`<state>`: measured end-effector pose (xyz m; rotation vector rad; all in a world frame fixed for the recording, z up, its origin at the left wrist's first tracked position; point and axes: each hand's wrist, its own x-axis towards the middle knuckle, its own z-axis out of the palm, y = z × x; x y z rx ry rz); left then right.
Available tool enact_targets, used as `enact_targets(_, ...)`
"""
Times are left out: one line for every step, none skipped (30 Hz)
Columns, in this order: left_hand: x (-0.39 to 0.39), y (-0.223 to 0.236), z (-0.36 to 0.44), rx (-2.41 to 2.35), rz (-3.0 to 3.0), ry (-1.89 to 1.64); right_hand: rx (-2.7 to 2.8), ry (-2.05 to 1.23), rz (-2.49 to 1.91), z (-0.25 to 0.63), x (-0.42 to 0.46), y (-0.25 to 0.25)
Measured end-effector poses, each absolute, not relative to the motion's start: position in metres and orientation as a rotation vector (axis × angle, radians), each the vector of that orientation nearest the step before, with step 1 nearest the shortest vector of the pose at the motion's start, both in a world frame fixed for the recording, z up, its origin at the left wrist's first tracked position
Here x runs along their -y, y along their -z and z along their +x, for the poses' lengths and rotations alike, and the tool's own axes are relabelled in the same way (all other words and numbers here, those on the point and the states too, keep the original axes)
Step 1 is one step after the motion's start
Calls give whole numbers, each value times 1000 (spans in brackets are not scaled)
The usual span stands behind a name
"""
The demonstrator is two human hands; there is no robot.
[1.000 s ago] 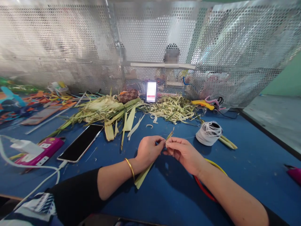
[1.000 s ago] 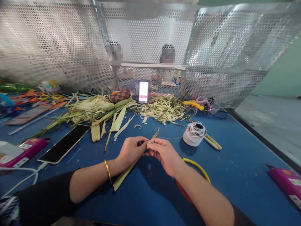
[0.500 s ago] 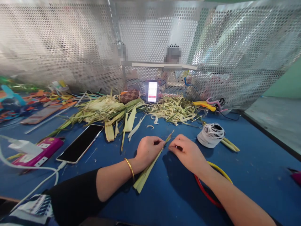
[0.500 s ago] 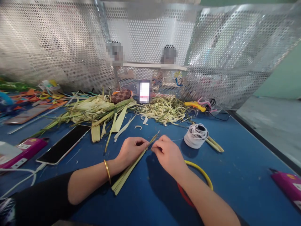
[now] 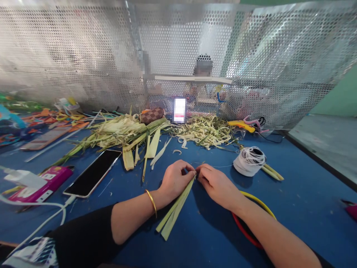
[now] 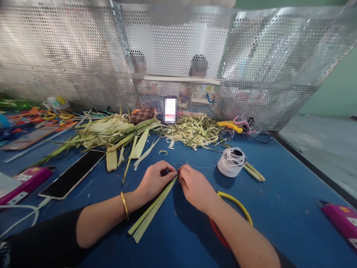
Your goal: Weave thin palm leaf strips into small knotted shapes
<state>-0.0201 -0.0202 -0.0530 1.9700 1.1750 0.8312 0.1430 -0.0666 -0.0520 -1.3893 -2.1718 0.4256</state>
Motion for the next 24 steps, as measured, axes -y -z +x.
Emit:
enact_targets(20, 53, -20, -1145, 1932, -822, 2173, -438, -1385, 144, 66, 52)
enact_targets(19, 54, -20, -1105, 1877, -807, 2173, -451, -1381, 145, 66, 52)
enact_targets(19, 56, -19, -1053, 1813, -788, 2173, -465, -1377, 145, 65, 52)
enact_targets(18, 57, -19, -993, 1751, -765, 2173, -478, -1374, 146, 65, 52)
enact_targets(17, 59, -19, -936, 1696, -742, 2175, -490, -1371, 147, 65, 52)
enact_targets(16, 60, -19, -886, 1656, -719, 2178, -499, -1367, 148, 65, 51)
enact_targets(15, 61, -18, -849, 1628, -702, 2181, -506, -1364, 148, 65, 50)
enact_targets(15, 62, -18, -827, 1609, -689, 2183, -510, -1361, 148, 65, 49)
enact_targets(14, 62, -18, -818, 1591, -676, 2187, -510, -1359, 148, 65, 49)
enact_targets(14, 61, -18, -814, 1571, -664, 2190, -508, -1359, 148, 65, 48)
enact_targets(14, 60, -18, -814, 1551, -653, 2193, -504, -1360, 148, 65, 47)
enact_targets(13, 58, -18, -814, 1533, -640, 2199, -502, -1360, 147, 65, 47)
enact_targets(13, 55, -18, -814, 1519, -624, 2205, -502, -1360, 147, 66, 47)
enact_targets(13, 53, -18, -813, 1505, -609, 2211, -506, -1355, 147, 66, 47)
enact_targets(13, 51, -19, -810, 1494, -595, 2212, -512, -1347, 147, 66, 47)
enact_targets(12, 50, -19, -804, 1487, -578, 2207, -516, -1337, 148, 66, 47)
enact_targets(11, 49, -19, -795, 1484, -559, 2196, -515, -1327, 149, 65, 47)
enact_targets(11, 49, -19, -786, 1483, -540, 2175, -505, -1326, 151, 65, 48)
enact_targets(10, 49, -19, -778, 1485, -521, 2144, -490, -1337, 152, 64, 48)
enact_targets(9, 50, -19, -774, 1488, -501, 2106, -473, -1359, 154, 64, 49)
enact_targets(8, 51, -19, -775, 1490, -482, 2067, -461, -1390, 156, 63, 49)
enact_targets(7, 52, -19, -783, 1489, -467, 2026, -458, -1426, 157, 62, 49)
enact_targets(7, 53, -19, -796, 1486, -456, 1986, -459, -1465, 158, 62, 48)
enact_targets(6, 54, -19, -809, 1481, -444, 1951, -462, -1504, 158, 62, 47)
